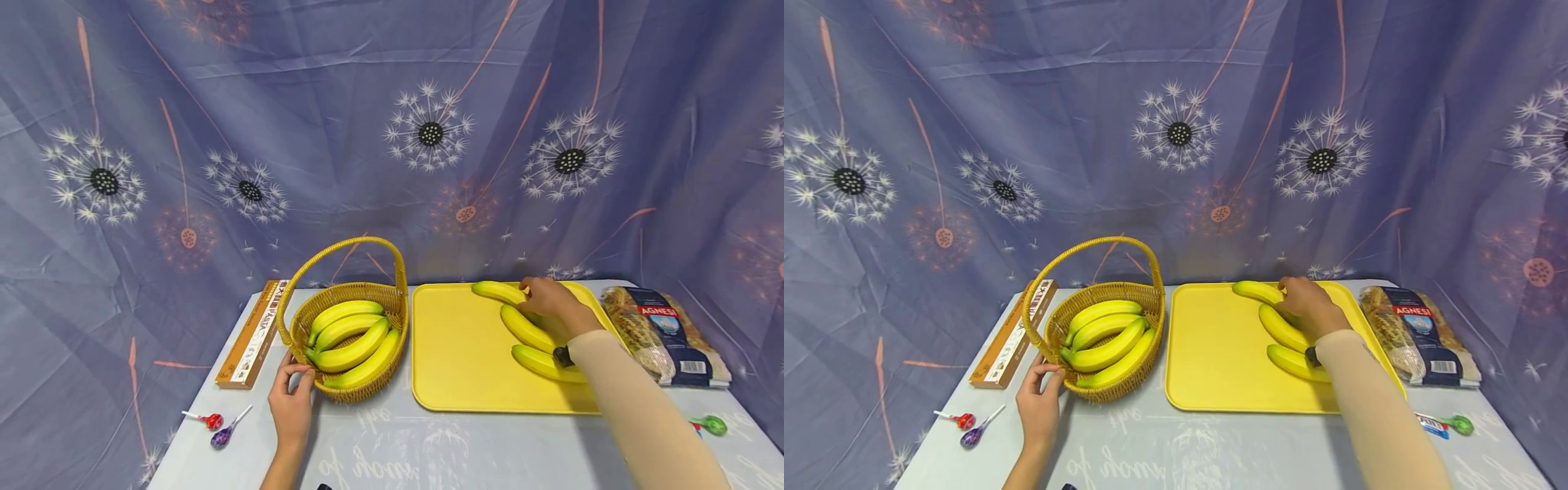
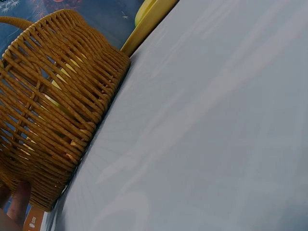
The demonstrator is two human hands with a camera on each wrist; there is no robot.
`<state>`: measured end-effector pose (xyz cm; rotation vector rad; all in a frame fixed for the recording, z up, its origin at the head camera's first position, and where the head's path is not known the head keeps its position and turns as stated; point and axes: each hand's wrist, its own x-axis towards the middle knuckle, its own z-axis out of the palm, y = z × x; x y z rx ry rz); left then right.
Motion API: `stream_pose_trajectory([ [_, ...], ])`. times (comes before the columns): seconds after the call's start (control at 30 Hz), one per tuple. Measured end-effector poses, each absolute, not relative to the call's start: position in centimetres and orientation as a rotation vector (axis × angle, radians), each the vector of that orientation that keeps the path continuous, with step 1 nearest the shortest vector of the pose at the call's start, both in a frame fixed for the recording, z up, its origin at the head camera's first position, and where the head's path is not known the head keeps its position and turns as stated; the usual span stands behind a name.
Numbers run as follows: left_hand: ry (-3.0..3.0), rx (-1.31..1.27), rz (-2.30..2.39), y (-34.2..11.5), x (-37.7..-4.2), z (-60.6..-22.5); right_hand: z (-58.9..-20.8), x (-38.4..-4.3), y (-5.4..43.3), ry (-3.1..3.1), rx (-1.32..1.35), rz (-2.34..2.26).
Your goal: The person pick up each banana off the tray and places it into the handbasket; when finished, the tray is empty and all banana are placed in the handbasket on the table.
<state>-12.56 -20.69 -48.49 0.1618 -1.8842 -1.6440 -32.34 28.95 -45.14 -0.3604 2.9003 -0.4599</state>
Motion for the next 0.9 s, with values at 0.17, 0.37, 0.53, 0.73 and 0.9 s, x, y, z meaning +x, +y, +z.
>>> stream_pose_trajectory([
  [0.17,-1.882,0.148,-1.638,-20.5,-12.5,-48.5,-44.5,-32.2,28.9,2.97,-0.366,-0.337],
  [0.37,-1.886,0.153,-1.644,-20.4,-12.5,-48.4,-43.1,-31.9,28.2,3.026,-0.359,-0.299],
  [0.53,-1.895,0.161,-1.64,-20.5,-12.5,-48.3,-41.1,-31.6,26.7,3.07,-0.414,-0.266],
  [0.73,-1.9,0.171,-1.625,-20.5,-12.5,-48.2,-38.6,-30.9,24.0,3.08,-0.512,-0.237],
  [0.9,-1.896,0.186,-1.632,-20.5,-12.4,-48.2,-37.4,-30.3,22.1,3.089,-0.628,-0.212],
])
